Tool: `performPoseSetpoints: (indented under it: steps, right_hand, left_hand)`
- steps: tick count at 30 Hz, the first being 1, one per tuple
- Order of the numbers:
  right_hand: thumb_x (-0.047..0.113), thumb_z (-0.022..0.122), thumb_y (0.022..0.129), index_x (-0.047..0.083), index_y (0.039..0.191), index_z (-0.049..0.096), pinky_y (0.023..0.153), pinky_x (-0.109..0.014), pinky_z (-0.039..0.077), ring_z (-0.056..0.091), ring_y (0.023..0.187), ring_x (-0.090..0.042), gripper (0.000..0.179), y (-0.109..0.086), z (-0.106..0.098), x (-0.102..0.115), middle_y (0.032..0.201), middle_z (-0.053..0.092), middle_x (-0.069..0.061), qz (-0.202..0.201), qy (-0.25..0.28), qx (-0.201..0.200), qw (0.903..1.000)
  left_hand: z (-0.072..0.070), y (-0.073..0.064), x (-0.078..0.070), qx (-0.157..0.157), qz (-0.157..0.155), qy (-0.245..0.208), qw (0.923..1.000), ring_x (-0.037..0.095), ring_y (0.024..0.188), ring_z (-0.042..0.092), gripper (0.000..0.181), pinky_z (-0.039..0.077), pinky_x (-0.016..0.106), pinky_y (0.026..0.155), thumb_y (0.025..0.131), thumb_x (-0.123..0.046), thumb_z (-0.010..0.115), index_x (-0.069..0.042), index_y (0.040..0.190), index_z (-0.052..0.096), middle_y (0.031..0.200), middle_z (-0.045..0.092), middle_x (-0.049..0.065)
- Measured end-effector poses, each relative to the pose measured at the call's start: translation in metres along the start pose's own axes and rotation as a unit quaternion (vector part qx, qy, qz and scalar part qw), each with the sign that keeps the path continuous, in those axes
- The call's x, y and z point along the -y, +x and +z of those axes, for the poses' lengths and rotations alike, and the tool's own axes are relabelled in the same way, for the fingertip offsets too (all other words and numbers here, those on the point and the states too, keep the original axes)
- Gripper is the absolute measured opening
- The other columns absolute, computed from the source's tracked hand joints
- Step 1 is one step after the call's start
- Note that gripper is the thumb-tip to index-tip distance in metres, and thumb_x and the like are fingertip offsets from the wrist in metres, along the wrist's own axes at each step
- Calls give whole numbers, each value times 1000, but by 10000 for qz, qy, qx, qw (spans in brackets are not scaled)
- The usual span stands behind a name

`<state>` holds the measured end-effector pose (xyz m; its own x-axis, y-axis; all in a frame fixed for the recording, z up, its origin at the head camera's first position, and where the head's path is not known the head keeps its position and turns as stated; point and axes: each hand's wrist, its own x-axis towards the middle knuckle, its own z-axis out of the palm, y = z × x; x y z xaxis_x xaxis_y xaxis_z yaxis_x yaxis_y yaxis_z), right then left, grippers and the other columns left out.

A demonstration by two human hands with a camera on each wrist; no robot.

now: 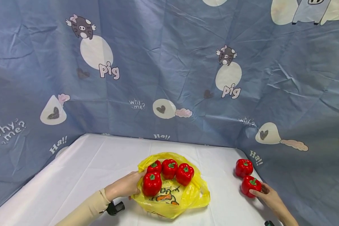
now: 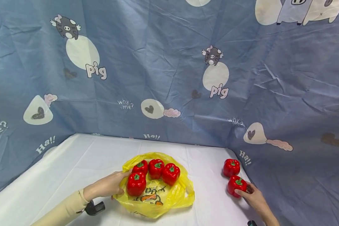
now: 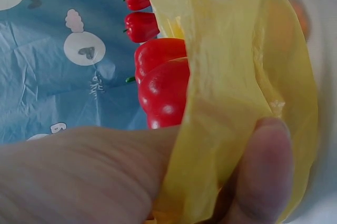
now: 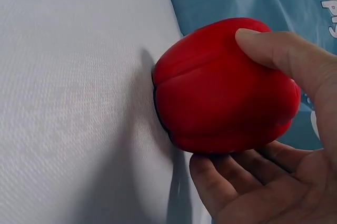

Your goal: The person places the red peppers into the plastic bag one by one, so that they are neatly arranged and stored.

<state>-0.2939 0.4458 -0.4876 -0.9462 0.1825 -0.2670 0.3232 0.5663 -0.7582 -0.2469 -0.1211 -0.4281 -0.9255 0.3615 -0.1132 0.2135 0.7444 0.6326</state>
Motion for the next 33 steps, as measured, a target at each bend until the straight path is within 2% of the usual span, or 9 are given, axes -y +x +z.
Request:
performPoseSetpoints:
  steps: [5,12,19,27,33]
  right_hand:
    - [57,69,81,-17,146,13,109,-61,35,31,130,-52,113,-3,3,4,143,24,-41,-123,-31,-92,9999]
    - [56,70,80,-10,148,15,107,-56,41,34,132,-48,110,-8,6,17,146,27,-37,-246,217,-232,9992]
    - [57,66,83,-7,149,19,104,-49,47,38,133,-44,103,-17,5,27,148,31,-33,-407,20,-272,9988]
    - [57,67,82,-5,151,18,105,-50,46,40,131,-42,105,-29,11,46,148,33,-31,-502,244,-257,9981]
    - [55,66,84,-2,151,22,102,-47,50,42,131,-40,98,-41,15,60,147,36,-29,-780,232,-342,9961]
  left_hand:
    - [-1,0,0,8,-34,-35,10000,18,43,55,84,51,30,37,69,15,72,6,145,37,130,50,31]
    - [-1,2,0,16,-69,30,10000,17,43,55,84,51,29,37,69,13,74,6,145,38,127,52,29]
    - [-1,3,0,33,-131,-4,9999,18,44,56,85,52,29,38,69,13,74,6,145,38,127,53,29]
    - [0,1,-1,0,-53,12,10000,17,43,55,85,51,29,37,68,14,73,6,144,38,127,53,30]
    - [0,0,-1,-28,5,-26,10000,17,43,55,85,51,29,37,67,16,72,6,144,37,127,52,30]
